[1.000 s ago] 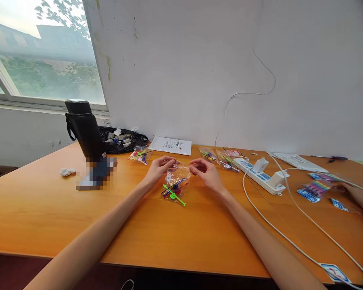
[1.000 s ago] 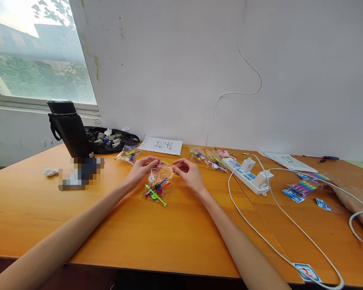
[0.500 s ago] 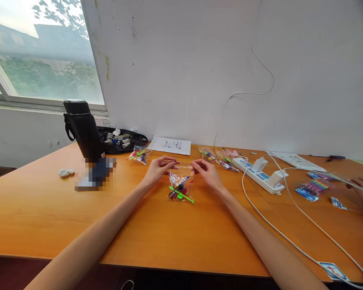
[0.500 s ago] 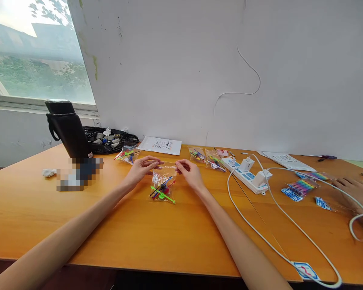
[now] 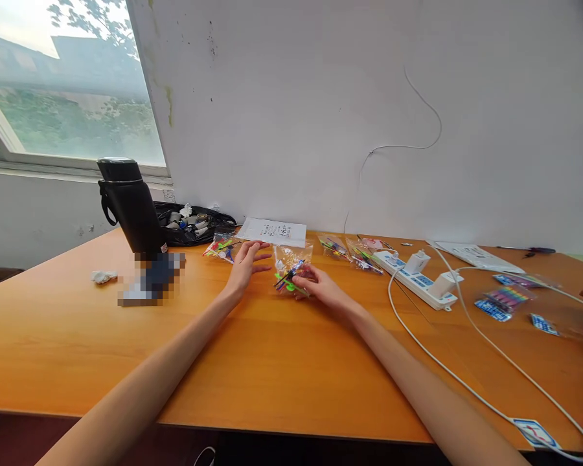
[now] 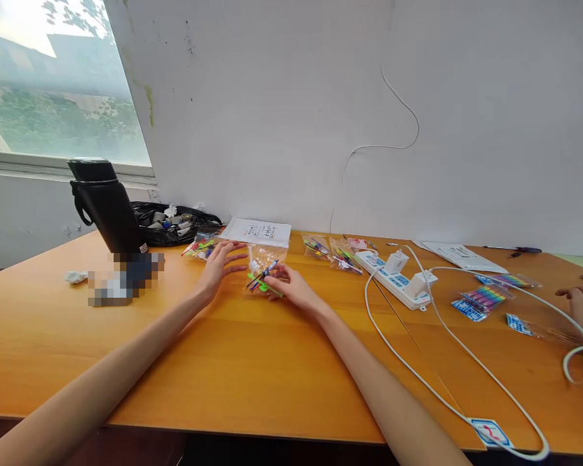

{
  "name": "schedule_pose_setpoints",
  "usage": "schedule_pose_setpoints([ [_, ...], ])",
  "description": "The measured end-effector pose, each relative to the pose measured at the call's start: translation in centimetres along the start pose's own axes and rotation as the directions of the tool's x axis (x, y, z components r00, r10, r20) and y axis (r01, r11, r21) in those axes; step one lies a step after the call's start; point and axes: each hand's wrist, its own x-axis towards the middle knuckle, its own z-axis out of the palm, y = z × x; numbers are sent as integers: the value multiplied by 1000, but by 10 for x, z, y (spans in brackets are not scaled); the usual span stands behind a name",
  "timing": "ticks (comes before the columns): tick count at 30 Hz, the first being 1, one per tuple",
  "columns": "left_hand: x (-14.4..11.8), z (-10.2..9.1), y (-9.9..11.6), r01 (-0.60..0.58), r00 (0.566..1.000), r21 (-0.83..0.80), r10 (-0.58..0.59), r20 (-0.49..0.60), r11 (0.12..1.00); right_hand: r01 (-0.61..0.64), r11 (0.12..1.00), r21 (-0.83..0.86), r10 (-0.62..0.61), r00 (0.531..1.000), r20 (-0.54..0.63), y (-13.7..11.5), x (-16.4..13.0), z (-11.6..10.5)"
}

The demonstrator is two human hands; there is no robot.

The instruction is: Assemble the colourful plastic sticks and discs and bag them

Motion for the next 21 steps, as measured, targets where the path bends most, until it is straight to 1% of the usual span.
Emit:
schedule_pose_setpoints([
  [2,3,-2,-7,68,997,24,-67,-25,997,-2,997,72,11,992,-123,4,6,-13],
  [3,4,-3,-10,98,995,42,-96,-28,994,12,996,86,6,978,-207,6,9,-22],
  [4,4,-4,-13,123,992,59,-121,-27,991,33,997,76,-8,953,-303,9,12,-32],
  [6,5,-5,-15,147,989,82,-146,-12,986,60,998,-10,-58,874,-482,16,17,-55],
  [7,5,-5,-16,147,989,88,-147,-1,985,54,995,-84,-91,834,-544,20,19,-67],
  [8,4,-5,-15,143,990,94,-144,9,985,42,985,-169,-134,802,-581,23,20,-78],
  [10,2,-5,-15,136,990,104,-139,24,985,-1,952,-306,-200,754,-625,30,21,-97],
  [12,1,-4,-15,138,989,113,-143,31,984,-42,931,-362,-219,727,-650,35,21,-109],
  [14,2,-4,-17,145,988,117,-150,37,983,-88,897,-432,-252,701,-667,38,20,-113],
  [15,3,-4,-17,149,987,120,-155,41,982,-117,863,-491,-287,687,-668,39,19,-113],
  [17,4,-3,-14,139,988,159,-147,40,978,-171,762,-625,-374,672,-639,42,18,-112],
  [18,2,-2,-10,105,993,210,-115,37,972,-185,705,-684,-416,674,-611,43,17,-111],
  [19,-2,-1,-3,43,998,278,-56,40,960,-187,656,-731,-451,679,-579,44,15,-111],
  [20,-8,1,6,-41,998,355,25,52,934,-183,611,-770,-484,683,-546,45,14,-110],
  [21,-17,2,16,-146,989,421,125,77,895,-178,568,-804,-514,686,-515,46,13,-110],
])
